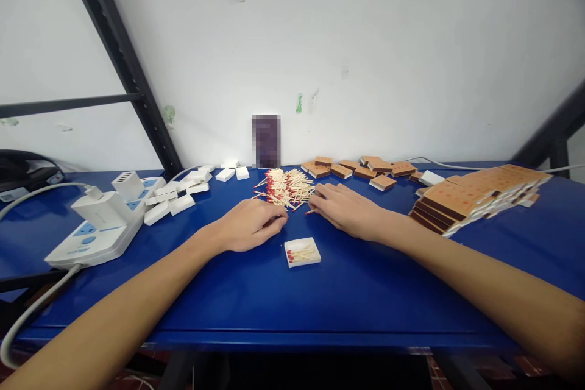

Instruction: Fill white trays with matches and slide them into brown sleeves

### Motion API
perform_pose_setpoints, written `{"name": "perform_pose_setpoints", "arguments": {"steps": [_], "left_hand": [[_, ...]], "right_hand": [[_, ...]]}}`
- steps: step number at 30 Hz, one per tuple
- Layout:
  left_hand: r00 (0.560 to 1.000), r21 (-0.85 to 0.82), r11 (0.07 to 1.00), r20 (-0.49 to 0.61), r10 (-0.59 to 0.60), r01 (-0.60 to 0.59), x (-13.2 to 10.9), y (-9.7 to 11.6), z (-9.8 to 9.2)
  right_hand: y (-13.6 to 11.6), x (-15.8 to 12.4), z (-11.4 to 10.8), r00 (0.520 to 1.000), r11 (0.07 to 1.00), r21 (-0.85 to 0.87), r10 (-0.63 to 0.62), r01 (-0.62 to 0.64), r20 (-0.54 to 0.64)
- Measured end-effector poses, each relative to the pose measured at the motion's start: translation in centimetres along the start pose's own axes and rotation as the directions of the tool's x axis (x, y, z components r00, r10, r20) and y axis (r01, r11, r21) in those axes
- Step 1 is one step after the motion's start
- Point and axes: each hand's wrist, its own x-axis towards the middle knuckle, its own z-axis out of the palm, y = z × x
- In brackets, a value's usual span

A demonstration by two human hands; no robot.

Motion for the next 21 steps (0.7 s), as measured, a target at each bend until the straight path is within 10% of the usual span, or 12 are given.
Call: {"name": "perform_pose_setpoints", "arguments": {"steps": [7,13,21], "left_hand": [[1.000,0.025,1.000,-0.001,0.000,0.000,0.0,0.0,0.1],[0.998,0.097,0.994,-0.048,-0.043,0.047,-0.1,-0.4,0.4],[0.998,0.032,0.999,-0.051,-0.027,0.029,-0.3,0.0,-0.3]], "right_hand": [[-2.7,-1.0,-3.5,0.959,0.984,0.158,-0.041,0.088,-0.282],[-5.4,-2.0,-4.7,0.996,0.881,0.465,-0.075,0.090,-0.051],[-1.5,-1.4,-2.8,0.978,0.960,0.219,0.195,-0.175,-0.074]]}}
